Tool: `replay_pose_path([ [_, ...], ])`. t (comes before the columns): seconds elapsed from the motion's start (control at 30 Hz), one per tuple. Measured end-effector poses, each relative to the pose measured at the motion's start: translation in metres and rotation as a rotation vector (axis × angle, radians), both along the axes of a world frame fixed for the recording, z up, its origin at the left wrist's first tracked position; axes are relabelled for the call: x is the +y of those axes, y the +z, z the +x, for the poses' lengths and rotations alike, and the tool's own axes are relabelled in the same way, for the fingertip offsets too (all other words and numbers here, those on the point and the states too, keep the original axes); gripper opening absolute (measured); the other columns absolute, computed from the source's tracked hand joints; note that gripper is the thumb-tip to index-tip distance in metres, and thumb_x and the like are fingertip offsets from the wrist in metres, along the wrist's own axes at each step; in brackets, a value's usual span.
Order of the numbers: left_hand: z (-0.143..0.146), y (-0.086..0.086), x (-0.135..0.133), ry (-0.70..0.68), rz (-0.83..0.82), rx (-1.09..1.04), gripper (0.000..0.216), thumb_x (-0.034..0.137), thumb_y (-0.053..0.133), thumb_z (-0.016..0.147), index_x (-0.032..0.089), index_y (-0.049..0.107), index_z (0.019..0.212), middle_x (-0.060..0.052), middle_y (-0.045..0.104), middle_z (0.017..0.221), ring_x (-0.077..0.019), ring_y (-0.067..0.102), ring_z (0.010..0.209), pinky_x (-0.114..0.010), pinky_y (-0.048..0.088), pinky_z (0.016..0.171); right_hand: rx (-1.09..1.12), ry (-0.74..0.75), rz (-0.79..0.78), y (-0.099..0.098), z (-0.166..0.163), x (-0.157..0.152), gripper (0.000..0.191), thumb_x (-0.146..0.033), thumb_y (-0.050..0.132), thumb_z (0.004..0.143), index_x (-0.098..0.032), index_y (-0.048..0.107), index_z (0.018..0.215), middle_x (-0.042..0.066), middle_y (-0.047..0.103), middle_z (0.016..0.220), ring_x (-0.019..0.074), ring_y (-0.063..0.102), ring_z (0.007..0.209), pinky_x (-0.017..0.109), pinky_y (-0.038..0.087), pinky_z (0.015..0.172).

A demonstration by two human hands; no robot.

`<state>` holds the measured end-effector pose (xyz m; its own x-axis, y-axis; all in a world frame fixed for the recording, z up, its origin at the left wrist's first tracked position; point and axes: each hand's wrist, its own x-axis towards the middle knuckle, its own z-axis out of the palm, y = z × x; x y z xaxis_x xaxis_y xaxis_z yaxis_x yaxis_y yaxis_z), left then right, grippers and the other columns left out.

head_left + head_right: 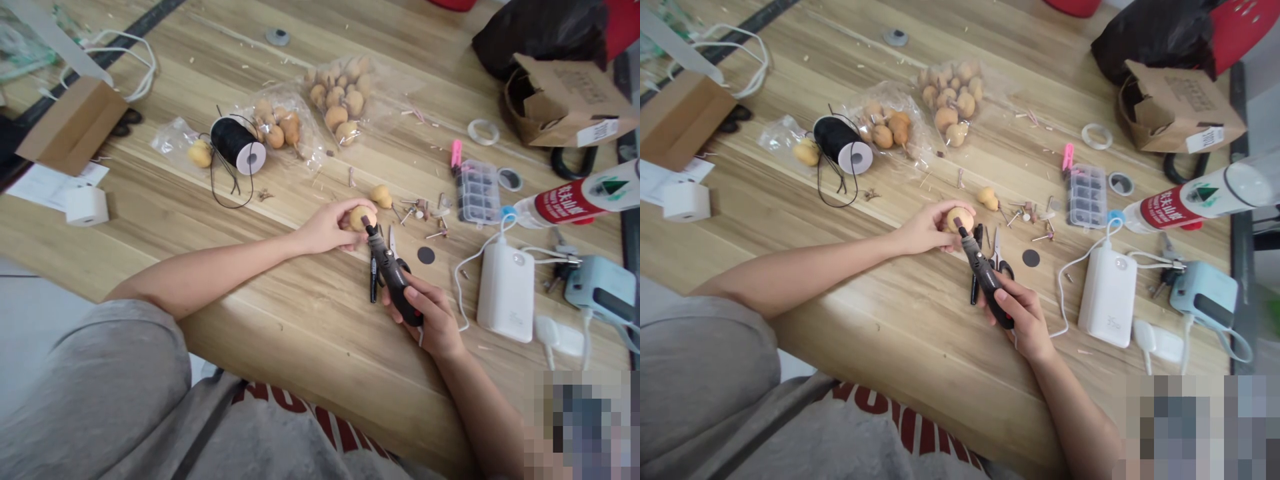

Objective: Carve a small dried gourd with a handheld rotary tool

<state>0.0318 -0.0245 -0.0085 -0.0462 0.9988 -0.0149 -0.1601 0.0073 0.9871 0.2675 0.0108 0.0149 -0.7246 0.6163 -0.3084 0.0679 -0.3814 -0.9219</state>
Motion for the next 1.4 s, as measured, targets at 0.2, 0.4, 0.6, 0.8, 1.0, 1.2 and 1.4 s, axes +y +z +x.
replay_pose_path([
  [0.2,0.0003,0.0018,-0.0001,-0.001,0.003,0.008,0.044,0.022,0.074,0.069,0.018,0.051,0.107,0.002,0.06,0.084,-0.0042,0.055,0.052,-0.019,0.047,0.05,0.025,-0.019,-0.024,-0.0016,0.001,-0.001,0.031,-0.034,0.066,0.081,-0.014,0.071,0.105,0.005,0.067,0.069,0.0115,0.049,0.044,0.027,0.032,0.042],
  [0.4,0.0007,0.0027,-0.0001,0.001,0.0,0.006,0.043,0.019,0.074,0.069,0.018,0.051,0.106,0.003,0.06,0.08,-0.0041,0.055,0.052,-0.017,0.046,0.049,0.031,-0.014,-0.045,-0.0009,0.0011,-0.0001,0.032,-0.033,0.066,0.081,-0.014,0.071,0.106,0.005,0.067,0.068,0.0118,0.049,0.044,0.028,0.032,0.042],
  [0.6,-0.0003,0.0008,-0.0001,0.003,0.008,0.021,0.044,0.02,0.073,0.069,0.017,0.051,0.108,0.002,0.061,0.081,-0.0042,0.055,0.051,-0.018,0.047,0.049,0.026,0.005,-0.02,0.0008,-0.0005,-0.0005,0.031,-0.033,0.067,0.08,-0.014,0.073,0.104,0.004,0.067,0.068,0.0115,0.049,0.044,0.027,0.031,0.043],
  [0.8,0.0004,0.0019,-0.0003,-0.002,0.007,0.007,0.043,0.02,0.074,0.069,0.017,0.052,0.105,0.003,0.059,0.082,-0.0031,0.055,0.052,-0.016,0.046,0.05,0.064,-0.01,-0.046,-0.0015,0.0012,-0.0005,0.03,-0.032,0.067,0.082,-0.015,0.073,0.106,0.004,0.068,0.069,0.0101,0.049,0.044,0.026,0.031,0.043],
  [1.0,0.0001,0.001,0.0,0.0,0.007,0.01,0.044,0.017,0.073,0.069,0.018,0.052,0.107,0.003,0.06,0.08,-0.003,0.054,0.051,-0.015,0.046,0.049,0.042,0.023,-0.024,-0.0027,0.0022,0.0004,0.03,-0.032,0.066,0.083,-0.014,0.072,0.106,0.005,0.068,0.069,0.0102,0.051,0.045,0.026,0.032,0.043],
  [1.2,0.001,0.0044,-0.0001,-0.004,0.003,0.001,0.041,0.018,0.072,0.07,0.017,0.052,0.105,0.004,0.058,0.079,-0.0036,0.054,0.051,-0.017,0.046,0.049,0.059,-0.007,-0.054,-0.0044,0.0031,0.0004,0.03,-0.032,0.066,0.083,-0.015,0.072,0.107,0.005,0.068,0.069,0.0097,0.051,0.044,0.025,0.034,0.043],
  [1.4,-0.0005,0.0011,-0.0005,0.001,-0.004,0.016,0.043,0.014,0.07,0.069,0.017,0.052,0.108,0.003,0.06,0.08,-0.0038,0.055,0.051,-0.017,0.046,0.049,0.044,0.031,-0.035,-0.0009,0.0023,0.001,0.029,-0.032,0.067,0.083,-0.017,0.073,0.107,0.004,0.068,0.069,0.0094,0.051,0.045,0.024,0.031,0.041],
])
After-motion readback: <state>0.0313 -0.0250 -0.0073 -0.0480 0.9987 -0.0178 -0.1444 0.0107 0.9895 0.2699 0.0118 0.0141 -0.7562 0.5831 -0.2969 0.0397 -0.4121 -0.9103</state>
